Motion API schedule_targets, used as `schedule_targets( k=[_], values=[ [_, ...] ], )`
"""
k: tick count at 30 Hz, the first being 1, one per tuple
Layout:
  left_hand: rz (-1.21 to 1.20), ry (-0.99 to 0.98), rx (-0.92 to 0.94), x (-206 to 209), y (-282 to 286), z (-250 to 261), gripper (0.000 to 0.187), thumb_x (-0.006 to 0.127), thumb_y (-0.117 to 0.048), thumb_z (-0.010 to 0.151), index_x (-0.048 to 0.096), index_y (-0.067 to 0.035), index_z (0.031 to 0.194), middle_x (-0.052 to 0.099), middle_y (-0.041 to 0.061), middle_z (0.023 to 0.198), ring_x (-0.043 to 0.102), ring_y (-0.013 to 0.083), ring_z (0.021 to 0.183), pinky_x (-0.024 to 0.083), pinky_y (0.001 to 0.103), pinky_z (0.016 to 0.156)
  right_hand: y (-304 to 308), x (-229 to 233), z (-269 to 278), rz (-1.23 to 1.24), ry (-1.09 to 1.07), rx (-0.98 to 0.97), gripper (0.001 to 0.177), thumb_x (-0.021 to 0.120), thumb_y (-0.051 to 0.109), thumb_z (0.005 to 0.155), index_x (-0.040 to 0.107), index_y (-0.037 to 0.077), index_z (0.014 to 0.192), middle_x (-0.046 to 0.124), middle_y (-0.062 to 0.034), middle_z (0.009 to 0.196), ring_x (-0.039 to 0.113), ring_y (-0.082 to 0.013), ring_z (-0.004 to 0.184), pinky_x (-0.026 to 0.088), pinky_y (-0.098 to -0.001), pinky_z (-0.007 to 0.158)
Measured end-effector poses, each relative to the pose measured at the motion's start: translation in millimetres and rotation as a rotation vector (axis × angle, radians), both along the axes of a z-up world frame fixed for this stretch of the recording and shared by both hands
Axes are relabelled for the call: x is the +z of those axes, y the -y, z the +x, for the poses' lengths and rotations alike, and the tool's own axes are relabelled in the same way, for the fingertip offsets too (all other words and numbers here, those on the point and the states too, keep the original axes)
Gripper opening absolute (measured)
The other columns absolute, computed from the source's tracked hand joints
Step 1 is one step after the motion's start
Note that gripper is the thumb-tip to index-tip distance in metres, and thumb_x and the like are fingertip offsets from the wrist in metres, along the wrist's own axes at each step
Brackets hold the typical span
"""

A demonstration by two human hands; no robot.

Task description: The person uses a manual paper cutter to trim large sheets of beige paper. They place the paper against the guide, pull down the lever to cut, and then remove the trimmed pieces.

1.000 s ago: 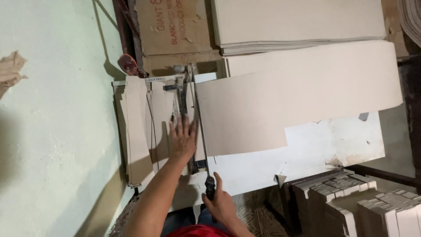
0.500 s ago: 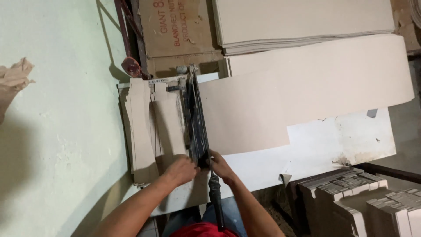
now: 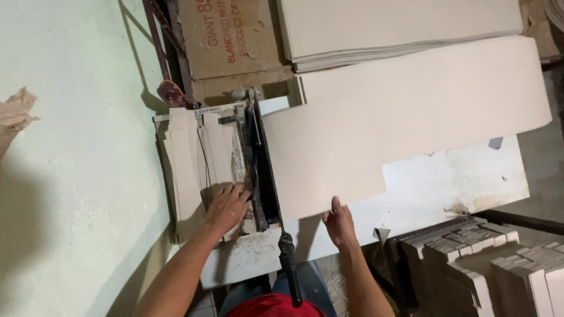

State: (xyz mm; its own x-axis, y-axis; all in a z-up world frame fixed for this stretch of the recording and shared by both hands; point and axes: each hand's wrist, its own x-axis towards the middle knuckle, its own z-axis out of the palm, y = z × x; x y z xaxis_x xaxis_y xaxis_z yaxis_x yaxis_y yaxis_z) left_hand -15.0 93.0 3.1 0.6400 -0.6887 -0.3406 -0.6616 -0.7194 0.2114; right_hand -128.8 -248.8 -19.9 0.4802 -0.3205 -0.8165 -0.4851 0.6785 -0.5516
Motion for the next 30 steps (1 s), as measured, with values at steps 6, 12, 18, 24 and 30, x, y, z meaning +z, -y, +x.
schedule_targets(
  k=[6, 12, 18, 24, 30],
  values=[
    [0.022, -0.133, 0.34, 29.8, 35.5, 13.0, 0.05, 0.05, -0.036, 0.105, 0.041, -0.018, 0.151, 0.044, 0.017, 0.144, 0.041, 0.0358, 0.138, 0.037, 0.051, 0.11, -35.5, 7.0, -14.1, -0.071, -0.121, 0.189, 0.031, 0.07, 0.024, 0.1, 0.05, 0.001, 0.101, 0.066, -0.0109, 0.09, 0.075, -0.0242, 0.081, 0.062, -0.0344, 0.076],
    [0.117, -0.324, 0.441, 39.2, 70.0, 25.8, 0.089, 0.063, -0.05, 0.098, 0.015, -0.02, 0.166, 0.019, 0.029, 0.166, 0.009, 0.0476, 0.155, 0.005, 0.064, 0.123, -41.9, 4.6, 8.7, -0.094, -0.096, 0.313, 0.032, 0.063, 0.031, 0.105, 0.059, 0.0, 0.106, 0.064, -0.0116, 0.104, 0.073, -0.0294, 0.104, 0.061, -0.0476, 0.095],
    [0.354, -0.307, 0.407, 17.1, 89.3, 21.2, 0.111, 0.071, -0.054, 0.088, 0.004, -0.013, 0.166, 0.0, 0.032, 0.168, -0.002, 0.0466, 0.156, 0.0, 0.069, 0.12, -36.2, 21.7, 14.6, -0.212, -0.269, 0.695, 0.064, 0.059, 0.065, 0.1, 0.069, 0.003, 0.111, 0.075, -0.0178, 0.096, 0.078, -0.0304, 0.091, 0.062, -0.0497, 0.082],
    [0.504, -0.166, 0.332, -26.1, 92.1, 20.0, 0.137, 0.076, -0.069, 0.075, -0.012, -0.014, 0.164, -0.003, 0.035, 0.167, 0.001, 0.0486, 0.154, 0.007, 0.071, 0.118, -119.3, 193.4, 3.8, -0.753, 0.059, 1.414, 0.094, 0.022, 0.077, 0.089, 0.033, 0.013, 0.156, 0.037, 0.0111, 0.041, 0.032, -0.0057, 0.032, 0.027, -0.024, 0.03],
    [0.484, -0.348, 0.386, 0.5, 100.9, 31.9, 0.12, 0.078, -0.031, 0.085, -0.01, -0.013, 0.165, -0.014, 0.034, 0.167, -0.01, 0.0475, 0.156, -0.006, 0.071, 0.118, -134.9, 42.1, -72.4, -0.915, -0.24, 1.592, 0.087, 0.058, 0.029, 0.097, 0.002, 0.022, 0.163, 0.072, -0.0112, 0.078, 0.069, -0.0354, 0.062, 0.059, -0.0487, 0.057]
  ],
)
